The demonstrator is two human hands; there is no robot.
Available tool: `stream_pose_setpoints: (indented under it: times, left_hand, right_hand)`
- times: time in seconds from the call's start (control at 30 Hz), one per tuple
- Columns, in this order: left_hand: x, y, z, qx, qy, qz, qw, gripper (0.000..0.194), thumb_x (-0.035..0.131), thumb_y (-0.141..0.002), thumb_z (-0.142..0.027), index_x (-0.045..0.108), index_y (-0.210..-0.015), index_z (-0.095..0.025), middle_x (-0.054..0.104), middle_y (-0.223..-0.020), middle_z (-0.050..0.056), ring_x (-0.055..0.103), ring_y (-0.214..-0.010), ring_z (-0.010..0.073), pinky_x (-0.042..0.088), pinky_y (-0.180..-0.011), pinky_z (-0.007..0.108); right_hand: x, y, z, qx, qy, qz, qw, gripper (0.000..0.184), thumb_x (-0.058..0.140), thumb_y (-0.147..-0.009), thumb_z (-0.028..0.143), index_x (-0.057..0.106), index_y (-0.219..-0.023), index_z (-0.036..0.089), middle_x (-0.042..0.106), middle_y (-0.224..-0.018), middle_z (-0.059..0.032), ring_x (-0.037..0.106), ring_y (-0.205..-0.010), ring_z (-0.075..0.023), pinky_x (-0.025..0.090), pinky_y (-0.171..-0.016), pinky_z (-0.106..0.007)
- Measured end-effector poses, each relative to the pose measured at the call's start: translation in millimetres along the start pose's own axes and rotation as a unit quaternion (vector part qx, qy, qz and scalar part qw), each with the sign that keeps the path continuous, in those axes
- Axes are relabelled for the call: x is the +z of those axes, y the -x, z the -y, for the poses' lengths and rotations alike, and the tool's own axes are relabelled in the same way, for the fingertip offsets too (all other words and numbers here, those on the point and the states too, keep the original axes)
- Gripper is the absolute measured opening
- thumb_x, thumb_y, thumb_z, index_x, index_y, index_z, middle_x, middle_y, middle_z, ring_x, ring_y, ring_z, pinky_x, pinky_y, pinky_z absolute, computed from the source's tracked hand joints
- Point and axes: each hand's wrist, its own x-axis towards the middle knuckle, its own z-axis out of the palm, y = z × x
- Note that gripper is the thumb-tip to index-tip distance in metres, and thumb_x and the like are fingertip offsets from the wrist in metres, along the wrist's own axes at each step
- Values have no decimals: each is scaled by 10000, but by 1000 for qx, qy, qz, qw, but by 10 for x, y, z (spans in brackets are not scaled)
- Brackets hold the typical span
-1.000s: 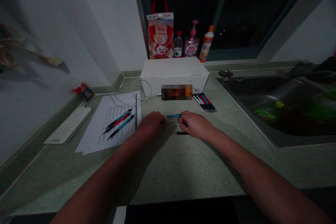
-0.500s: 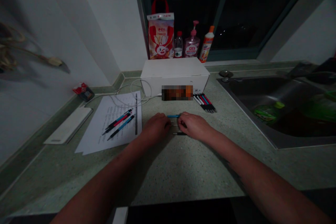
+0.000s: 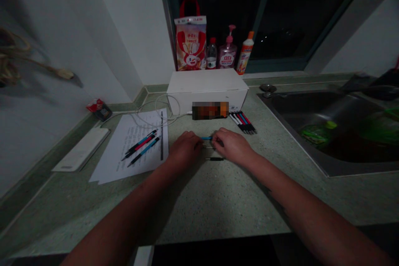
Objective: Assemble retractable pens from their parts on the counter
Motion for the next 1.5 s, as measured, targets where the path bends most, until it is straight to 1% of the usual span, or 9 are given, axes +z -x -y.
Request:
stream_pose_setpoints:
  times: [0.1, 0.2, 0.37, 0.5, 0.7, 0.9, 1.1, 1.37, 1.5]
  left_hand:
    - [10, -34, -1, 0, -4, 7, 1000, 201, 585, -956, -190, 773, -1024, -207, 711, -1000, 88, 614, -1004, 253, 479, -894, 365]
    - [28, -65, -4, 1, -29, 22, 999, 196, 581, -963, -189, 776, -962, -202, 708, -975, 88, 621, -987, 251, 479, -877, 358]
    - [28, -72, 10, -7, -31, 20, 999, 204, 564, -958, -157, 764, -947, -194, 701, -976, 87, 619, -990, 251, 476, -873, 353]
    - [-20, -62, 55, -42, -18, 0, 999, 198, 562, -961, -170, 758, -942, -189, 687, -985, 95, 612, -1018, 260, 476, -874, 354]
    - [-78, -60, 90, -75, -13, -12, 997, 179, 565, -973, -188, 739, -933, -197, 687, -1005, 83, 607, -1050, 244, 477, -915, 344]
    - [-34, -60, 133, -84, 13, -32, 996, 183, 559, -963, -169, 736, -923, -196, 682, -999, 81, 619, -1031, 241, 484, -890, 345]
    - [10, -61, 201, -71, 102, -65, 990, 142, 593, -930, -202, 731, -900, -189, 699, -967, 74, 646, -960, 236, 493, -870, 355]
    - [-33, -90, 128, -160, 302, -76, 937, 129, 623, -866, -280, 722, -854, -199, 742, -808, 19, 676, -779, 196, 521, -772, 329]
    - [27, -81, 91, -136, 323, -79, 933, 115, 655, -844, -276, 722, -902, -203, 757, -857, 22, 691, -810, 196, 537, -789, 332]
  right_hand:
    - [0, -26, -32, 5, 13, -36, 999, 185, 566, -1004, 244, 725, -1083, 192, 675, -1081, -86, 633, -1007, -215, 443, -814, -299]
    - [45, -54, -57, -3, 36, -30, 999, 197, 583, -1003, 244, 731, -1122, 189, 676, -1125, -105, 613, -1085, -242, 452, -882, -322]
    - [93, -80, -81, -5, 62, -14, 998, 190, 589, -993, 222, 739, -1096, 169, 681, -1097, -119, 608, -1090, -257, 458, -908, -341]
    - [61, -75, -87, -2, 72, -7, 997, 199, 574, -988, 206, 737, -1090, 154, 677, -1078, -124, 622, -1056, -259, 464, -892, -346]
    - [49, -64, -87, 2, 51, -5, 999, 192, 572, -987, 205, 738, -1077, 165, 678, -1075, -114, 638, -1034, -243, 466, -861, -328]
    - [52, -56, -77, -15, 37, -14, 999, 166, 593, -979, 192, 741, -1050, 175, 685, -1049, -100, 638, -1018, -229, 471, -857, -316]
    - [56, -41, -75, -36, 17, -31, 999, 152, 602, -977, 189, 743, -1033, 185, 695, -1045, -99, 636, -1025, -231, 483, -854, -323]
    - [63, -42, -56, -58, -20, -36, 998, 164, 610, -964, 171, 720, -1086, 178, 745, -1030, -92, 652, -1006, -248, 493, -884, -364]
    - [96, -32, -38, -79, -30, -40, 996, 226, 611, -948, 153, 702, -1150, 197, 750, -1085, -90, 664, -1027, -245, 491, -901, -365]
